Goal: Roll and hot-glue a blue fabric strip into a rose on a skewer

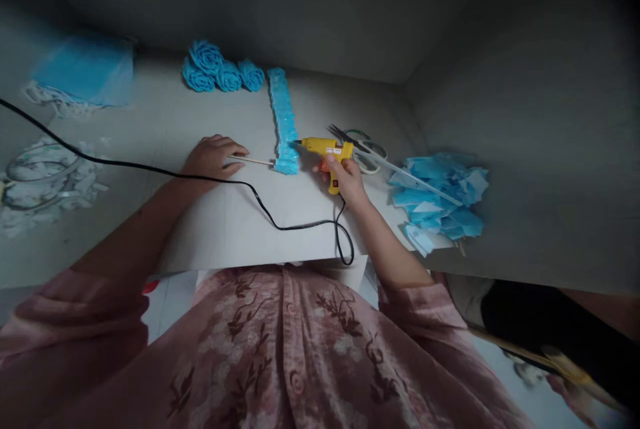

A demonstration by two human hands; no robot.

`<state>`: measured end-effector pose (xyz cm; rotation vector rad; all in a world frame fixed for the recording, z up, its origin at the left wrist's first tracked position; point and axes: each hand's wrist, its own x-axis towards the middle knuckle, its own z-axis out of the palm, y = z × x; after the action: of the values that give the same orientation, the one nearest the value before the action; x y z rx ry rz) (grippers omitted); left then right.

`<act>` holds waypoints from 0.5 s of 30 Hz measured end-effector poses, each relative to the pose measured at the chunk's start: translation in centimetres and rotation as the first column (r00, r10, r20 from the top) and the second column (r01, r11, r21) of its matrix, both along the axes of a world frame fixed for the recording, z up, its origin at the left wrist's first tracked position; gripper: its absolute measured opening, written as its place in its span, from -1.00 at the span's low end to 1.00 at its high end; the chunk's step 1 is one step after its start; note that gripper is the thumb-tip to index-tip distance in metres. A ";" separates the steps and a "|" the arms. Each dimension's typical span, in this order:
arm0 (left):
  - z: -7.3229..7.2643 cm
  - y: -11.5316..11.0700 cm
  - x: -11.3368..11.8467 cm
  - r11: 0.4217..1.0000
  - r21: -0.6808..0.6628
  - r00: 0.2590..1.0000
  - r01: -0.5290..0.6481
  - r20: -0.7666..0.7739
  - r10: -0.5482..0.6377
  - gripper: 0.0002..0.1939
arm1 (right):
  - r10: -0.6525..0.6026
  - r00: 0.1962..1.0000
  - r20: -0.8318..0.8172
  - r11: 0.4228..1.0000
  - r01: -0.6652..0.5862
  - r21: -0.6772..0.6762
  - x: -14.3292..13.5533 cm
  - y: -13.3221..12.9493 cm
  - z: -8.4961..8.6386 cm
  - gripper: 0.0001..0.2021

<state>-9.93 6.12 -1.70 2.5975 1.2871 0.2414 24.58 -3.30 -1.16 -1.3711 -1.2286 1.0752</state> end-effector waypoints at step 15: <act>3.2 -1.1 -0.3 0.916 -0.034 0.888 -0.400 0.232 0.397 -0.78 | -0.080 0.996 -0.023 0.997 0.081 0.001 0.0 0.0 0.1 -0.30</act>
<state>-10.22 5.07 1.48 2.2025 1.7168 0.6115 24.59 -3.30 -1.08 -1.3914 -1.1476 1.0309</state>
